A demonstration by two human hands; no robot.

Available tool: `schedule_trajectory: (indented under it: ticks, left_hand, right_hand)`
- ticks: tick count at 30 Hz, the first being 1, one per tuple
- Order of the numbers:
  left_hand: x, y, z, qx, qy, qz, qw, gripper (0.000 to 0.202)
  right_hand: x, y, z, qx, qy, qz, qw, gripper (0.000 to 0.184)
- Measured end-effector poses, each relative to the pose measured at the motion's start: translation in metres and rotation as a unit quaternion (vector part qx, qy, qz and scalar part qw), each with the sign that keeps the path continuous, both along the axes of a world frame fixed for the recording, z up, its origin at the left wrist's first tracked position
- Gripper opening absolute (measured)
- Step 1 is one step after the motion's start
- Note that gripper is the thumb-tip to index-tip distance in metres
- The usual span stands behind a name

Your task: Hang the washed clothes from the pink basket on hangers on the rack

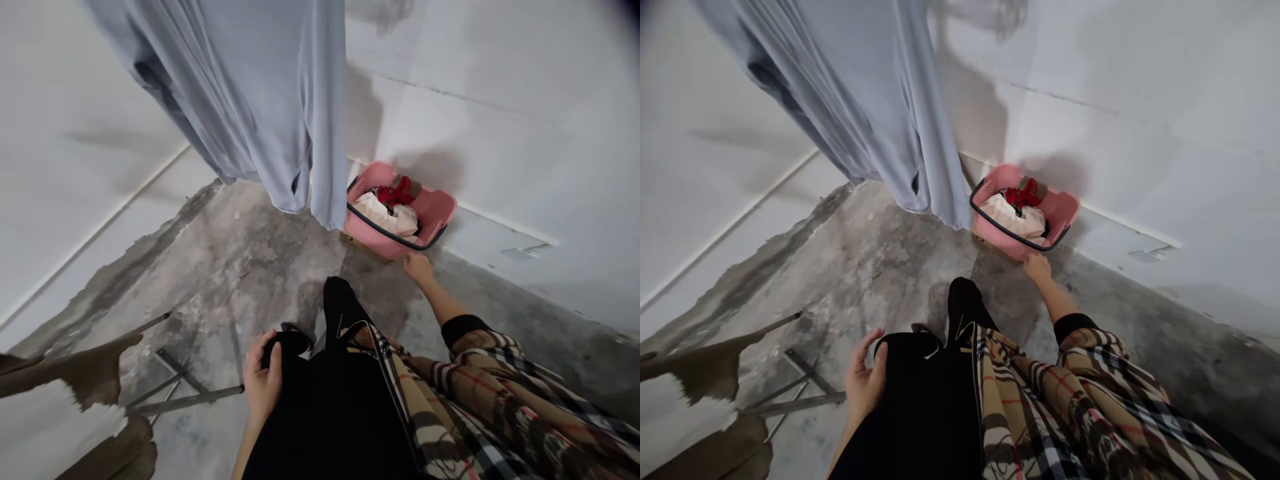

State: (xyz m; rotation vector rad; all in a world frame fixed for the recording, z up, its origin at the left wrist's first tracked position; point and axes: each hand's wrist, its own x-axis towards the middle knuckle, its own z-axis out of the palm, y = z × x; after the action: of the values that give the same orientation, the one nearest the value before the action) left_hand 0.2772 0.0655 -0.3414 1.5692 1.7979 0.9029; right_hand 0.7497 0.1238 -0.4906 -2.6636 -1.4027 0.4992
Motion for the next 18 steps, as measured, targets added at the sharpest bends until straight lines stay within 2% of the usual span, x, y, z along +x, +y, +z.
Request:
schedule_trajectory:
  ticks: [5,10,14,18]
  left_hand:
    - [0.013,0.013,-0.011,-0.078,-0.02,-0.018,0.997,0.036]
    - [0.021,0.017,-0.015,-0.095,-0.032,-0.016,0.995,0.037]
    - [0.027,0.01,-0.016,-0.088,-0.066,-0.012,0.994,0.039]
    - [0.021,0.0,-0.02,-0.089,-0.089,-0.024,0.992,0.04]
  right_hand:
    - [0.023,0.0,-0.011,-0.002,-0.017,-0.049,0.999,0.04]
    - [0.033,-0.017,-0.007,-0.008,0.018,-0.036,0.999,0.039]
    - [0.015,-0.066,-0.007,-0.025,0.065,-0.02,0.997,0.031]
    - [-0.029,-0.128,-0.011,-0.025,0.1,-0.024,0.994,0.028]
